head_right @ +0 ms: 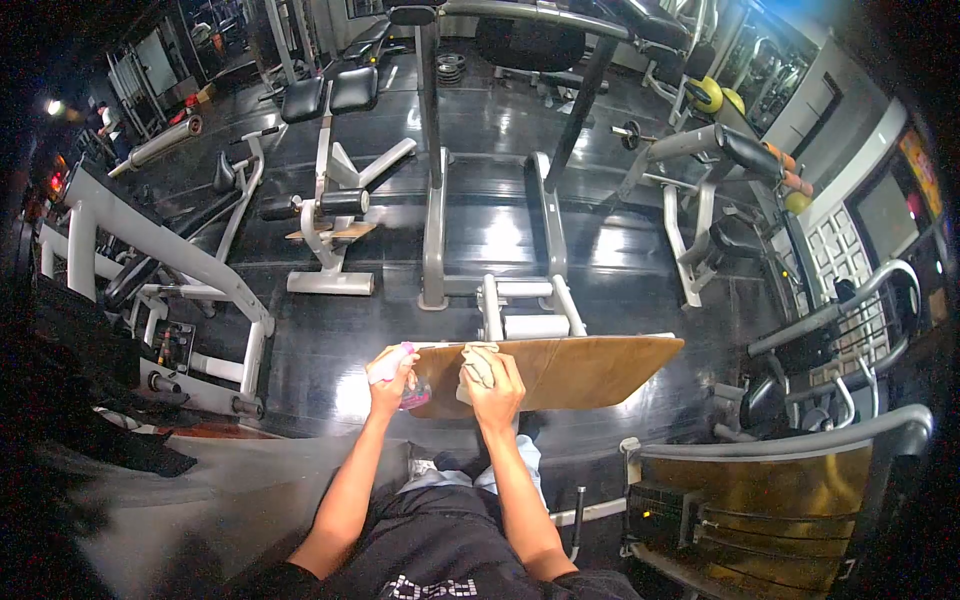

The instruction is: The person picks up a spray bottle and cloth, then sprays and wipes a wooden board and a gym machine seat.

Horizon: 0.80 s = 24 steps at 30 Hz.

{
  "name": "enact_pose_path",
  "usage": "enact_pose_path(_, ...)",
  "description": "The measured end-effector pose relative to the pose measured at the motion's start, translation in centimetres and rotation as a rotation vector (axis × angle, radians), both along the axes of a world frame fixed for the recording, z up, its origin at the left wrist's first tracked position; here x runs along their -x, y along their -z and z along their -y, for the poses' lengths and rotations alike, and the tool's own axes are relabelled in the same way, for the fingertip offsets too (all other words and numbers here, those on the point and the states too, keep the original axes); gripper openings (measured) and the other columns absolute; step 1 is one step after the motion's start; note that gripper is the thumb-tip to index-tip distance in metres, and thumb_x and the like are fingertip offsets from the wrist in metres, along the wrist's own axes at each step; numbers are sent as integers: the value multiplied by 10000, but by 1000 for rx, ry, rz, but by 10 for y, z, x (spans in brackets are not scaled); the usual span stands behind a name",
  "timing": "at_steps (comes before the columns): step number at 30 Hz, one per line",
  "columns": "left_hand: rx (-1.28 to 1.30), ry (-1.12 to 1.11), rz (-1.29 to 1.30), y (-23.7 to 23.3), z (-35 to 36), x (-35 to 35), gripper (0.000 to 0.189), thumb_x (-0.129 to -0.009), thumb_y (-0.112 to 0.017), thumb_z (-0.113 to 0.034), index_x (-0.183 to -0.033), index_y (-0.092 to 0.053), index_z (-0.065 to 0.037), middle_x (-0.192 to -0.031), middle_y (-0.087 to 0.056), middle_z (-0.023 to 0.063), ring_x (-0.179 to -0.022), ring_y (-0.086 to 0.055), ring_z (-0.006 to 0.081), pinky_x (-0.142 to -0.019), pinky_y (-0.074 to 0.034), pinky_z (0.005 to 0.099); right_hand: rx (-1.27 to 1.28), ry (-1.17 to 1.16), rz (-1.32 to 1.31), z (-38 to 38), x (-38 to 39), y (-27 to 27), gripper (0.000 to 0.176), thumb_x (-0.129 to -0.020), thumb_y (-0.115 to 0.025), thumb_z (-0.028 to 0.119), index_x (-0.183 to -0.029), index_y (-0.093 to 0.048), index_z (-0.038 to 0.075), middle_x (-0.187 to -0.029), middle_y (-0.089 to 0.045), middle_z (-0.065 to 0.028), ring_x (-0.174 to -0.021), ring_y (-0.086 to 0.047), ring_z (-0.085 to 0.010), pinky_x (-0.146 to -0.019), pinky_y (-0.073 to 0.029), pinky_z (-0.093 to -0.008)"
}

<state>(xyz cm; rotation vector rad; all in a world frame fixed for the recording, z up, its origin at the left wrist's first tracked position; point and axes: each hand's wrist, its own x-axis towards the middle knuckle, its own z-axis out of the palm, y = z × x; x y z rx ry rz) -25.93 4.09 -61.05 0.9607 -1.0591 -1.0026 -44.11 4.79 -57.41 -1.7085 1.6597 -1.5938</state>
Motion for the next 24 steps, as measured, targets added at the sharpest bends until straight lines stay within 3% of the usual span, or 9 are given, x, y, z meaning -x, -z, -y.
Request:
enact_pose_path(7,32,-13,26,-1,1,0,135,-884,-639,-42,-972,-652,59,-810,-672,86,-500,-557,85,-455,-451,229,0,-21,-2,-3,0,16,391,-597,-790,28,-975,-704,79,-914,-639,-85,-846,-642,-273,-752,-517,-356)
enact_pose_path(11,12,-9,5,-1,1,0,138,-884,-639,-43,-974,-652,61,-800,-668,85,-498,-555,84,-454,-450,231,-25,-52,-139,-13,10,29,387,-582,-797,52,-957,-714,100,-907,-638,-84,-829,-642,-269,-746,-519,-360)
enact_pose_path(20,-4,-55,27,-1,-1,1,129,-891,-646,-68,-930,-652,55,-784,-655,75,-491,-548,88,-484,-463,232,7,58,-35,-3,25,7,369,-602,-794,58,-958,-701,84,-917,-651,-82,-833,-648,-279,-746,-521,-377)
enact_pose_path(24,-73,-55,28,-2,-2,-1,172,-927,-606,-88,-1018,-649,51,-877,-672,87,-505,-565,106,-503,-478,250,0,47,9,8,17,-20,400,-601,-802,63,-986,-696,82,-920,-643,-80,-831,-647,-278,-748,-519,-377)
